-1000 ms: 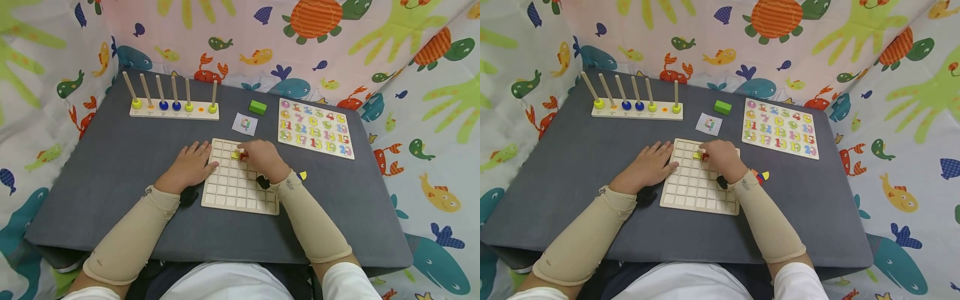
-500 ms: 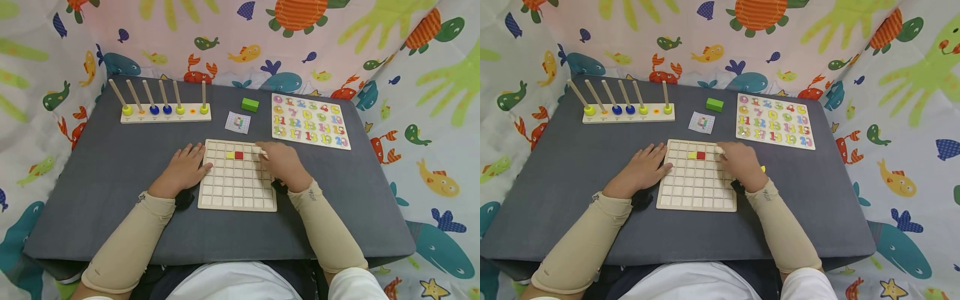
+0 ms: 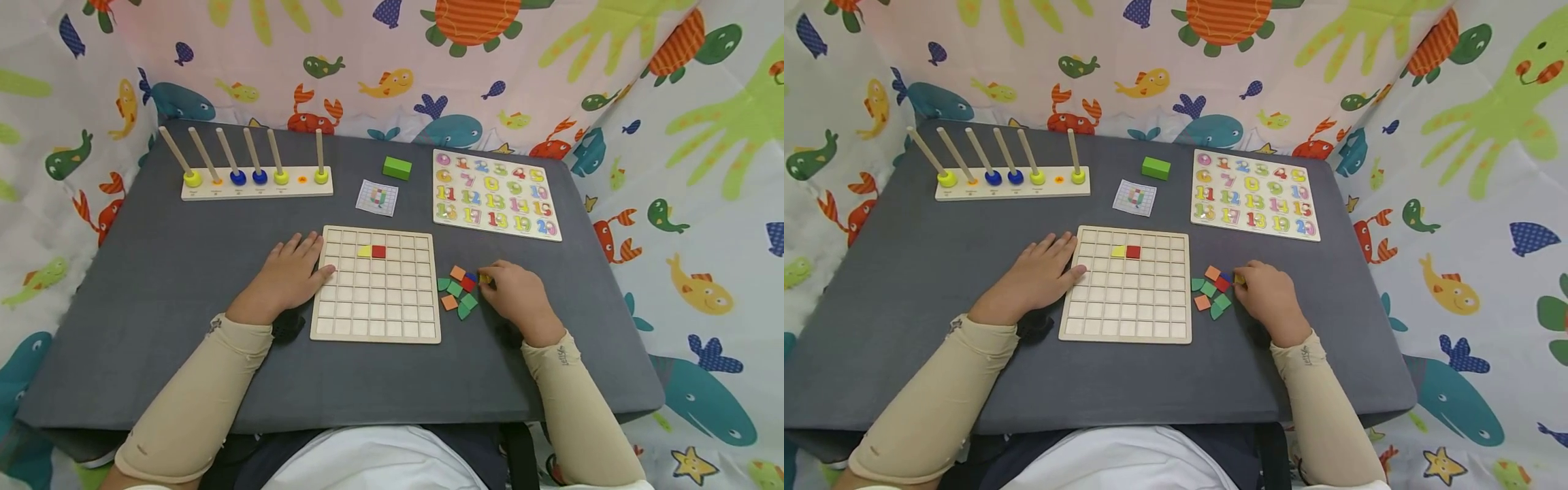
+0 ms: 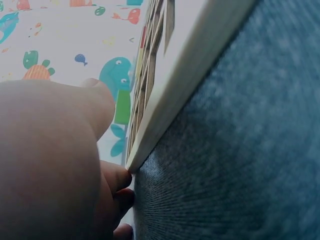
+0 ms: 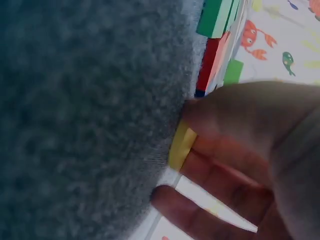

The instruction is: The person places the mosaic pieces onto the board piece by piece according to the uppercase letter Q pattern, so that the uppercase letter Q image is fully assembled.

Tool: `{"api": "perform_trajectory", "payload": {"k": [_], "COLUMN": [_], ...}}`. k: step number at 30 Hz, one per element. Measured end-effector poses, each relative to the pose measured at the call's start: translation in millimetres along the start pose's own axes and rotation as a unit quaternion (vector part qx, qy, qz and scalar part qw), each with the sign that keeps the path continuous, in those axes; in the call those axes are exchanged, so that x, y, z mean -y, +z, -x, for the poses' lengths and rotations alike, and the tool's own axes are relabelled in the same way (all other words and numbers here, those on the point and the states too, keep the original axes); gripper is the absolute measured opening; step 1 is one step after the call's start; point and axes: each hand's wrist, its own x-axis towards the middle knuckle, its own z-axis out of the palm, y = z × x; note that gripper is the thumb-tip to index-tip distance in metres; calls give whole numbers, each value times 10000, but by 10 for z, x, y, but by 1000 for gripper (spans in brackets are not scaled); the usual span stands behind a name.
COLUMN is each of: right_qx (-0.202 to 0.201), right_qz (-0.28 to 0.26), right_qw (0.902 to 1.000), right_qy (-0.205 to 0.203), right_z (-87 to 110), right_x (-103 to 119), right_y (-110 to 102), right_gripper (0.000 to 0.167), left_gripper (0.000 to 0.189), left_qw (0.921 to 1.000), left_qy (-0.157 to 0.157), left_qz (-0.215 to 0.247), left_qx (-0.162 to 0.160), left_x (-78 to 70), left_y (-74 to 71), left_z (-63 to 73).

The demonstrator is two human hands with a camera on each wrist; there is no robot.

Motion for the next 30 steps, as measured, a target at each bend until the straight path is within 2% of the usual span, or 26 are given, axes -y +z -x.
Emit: {"api": "perform_trajectory", "payload": {"k": [2, 5, 9, 14, 17, 21, 26, 28, 30], "right_qx": [-132, -81, 167, 463, 662, 615, 373, 463, 725], "right_qz": [-126, -551, -939, -846, -744, -672, -718, -851, -1150], "right_qw": [9998, 9984, 9948, 9905, 9882, 9859, 9805, 9774, 9735], "right_qy": [124, 115, -362, -980, -1161, -1405, -1789, -1881, -1838], "right_z": [-19, -110, -329, -684, -868, -1024, -1088, -1090, -1079], "right_x": [57, 218, 581, 1045, 1225, 1309, 1289, 1268, 1225], "right_y": [3, -58, -142, -104, -48, 28, 66, 31, -31], "right_gripper": [27, 29, 30, 24, 16, 10, 11, 16, 17], "left_gripper": [80, 80, 81, 82, 82, 82, 83, 84, 84], "left_qw": [10000, 10000, 9998, 9997, 9998, 9999, 9999, 9999, 9999], "left_qy": [-11, -49, -129, -169, -136, -71, -56, -89, -94], "left_qz": [20, 61, 94, 122, 131, 129, -3, -57, -46], "left_qx": [-3, 38, 89, 95, 68, 40, 111, 125, 96], "left_x": [27, 61, 112, 121, 89, 38, 11, 15, 16], "left_y": [1, -1, 11, 27, 42, 60, 42, 26, -3], "left_z": [18, 47, 74, 73, 46, 4, -27, -32, -22]}}
